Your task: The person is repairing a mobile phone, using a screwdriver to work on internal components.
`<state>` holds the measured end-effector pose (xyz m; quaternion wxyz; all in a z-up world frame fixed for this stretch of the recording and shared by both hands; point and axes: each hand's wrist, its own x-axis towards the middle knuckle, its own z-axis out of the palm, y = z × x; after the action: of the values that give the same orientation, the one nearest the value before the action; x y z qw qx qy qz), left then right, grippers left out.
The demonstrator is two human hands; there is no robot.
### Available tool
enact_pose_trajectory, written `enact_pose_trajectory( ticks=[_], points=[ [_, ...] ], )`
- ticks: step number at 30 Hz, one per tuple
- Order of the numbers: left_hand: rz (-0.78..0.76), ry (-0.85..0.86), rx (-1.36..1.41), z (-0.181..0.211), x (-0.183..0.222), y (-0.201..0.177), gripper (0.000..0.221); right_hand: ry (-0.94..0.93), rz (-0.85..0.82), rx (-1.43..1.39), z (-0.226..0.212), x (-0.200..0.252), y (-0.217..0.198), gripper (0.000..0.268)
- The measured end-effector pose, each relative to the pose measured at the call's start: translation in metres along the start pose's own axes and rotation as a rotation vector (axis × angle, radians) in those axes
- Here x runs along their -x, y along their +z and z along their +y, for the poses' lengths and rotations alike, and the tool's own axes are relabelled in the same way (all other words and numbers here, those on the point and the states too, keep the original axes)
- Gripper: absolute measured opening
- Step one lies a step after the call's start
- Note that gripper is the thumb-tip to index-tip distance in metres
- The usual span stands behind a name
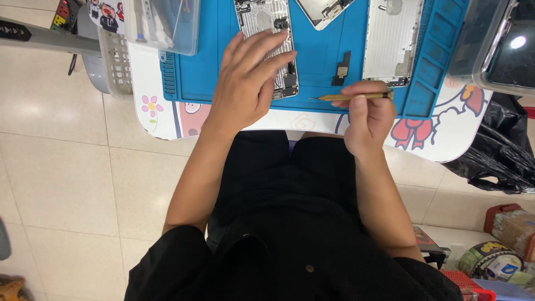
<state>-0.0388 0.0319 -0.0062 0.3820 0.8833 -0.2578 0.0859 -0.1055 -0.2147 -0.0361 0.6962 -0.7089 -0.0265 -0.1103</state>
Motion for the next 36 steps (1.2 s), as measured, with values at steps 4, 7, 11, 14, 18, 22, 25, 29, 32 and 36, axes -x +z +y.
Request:
enact_pose_trajectory(
  ticks=[4,7,11,14,18,22,25,29,32,36],
  points=[
    [-0.026,-0.015,-0.003,-0.002,-0.001,-0.001,0.046,-0.010,-0.158,0.041,-0.008,-0.013,0.022,0.024],
    [-0.054,-0.031,-0.037,-0.002,-0.004,-0.001,0.047,-0.140,-0.237,0.245,-0.011,-0.023,0.039,0.018],
    [-0.053,-0.032,-0.023,-0.005,-0.003,-0.001,0.044,-0.134,-0.256,0.303,-0.007,-0.026,0.045,0.015],
    [-0.049,-0.033,-0.025,-0.005,-0.002,0.000,0.043,-0.124,-0.254,0.299,-0.004,-0.025,0.044,0.015],
    [-0.032,-0.033,-0.033,-0.009,-0.002,0.005,0.039,-0.165,-0.270,0.369,-0.002,-0.026,0.042,0.017],
    [-0.039,-0.029,-0.030,-0.008,-0.003,0.003,0.039,-0.183,-0.261,0.314,0.002,-0.025,0.043,0.020],
    [-0.037,-0.019,-0.034,-0.008,-0.003,0.002,0.039,-0.207,-0.265,0.341,0.000,-0.025,0.043,0.019],
    [-0.031,-0.013,-0.035,-0.009,-0.002,0.003,0.040,-0.177,-0.269,0.338,-0.004,-0.025,0.044,0.018],
    [-0.022,-0.005,-0.031,-0.008,-0.002,0.003,0.039,-0.178,-0.262,0.346,-0.003,-0.024,0.043,0.018],
    [-0.021,-0.005,-0.035,-0.007,-0.002,0.002,0.039,-0.213,-0.259,0.317,0.000,-0.022,0.043,0.016]
  ],
)
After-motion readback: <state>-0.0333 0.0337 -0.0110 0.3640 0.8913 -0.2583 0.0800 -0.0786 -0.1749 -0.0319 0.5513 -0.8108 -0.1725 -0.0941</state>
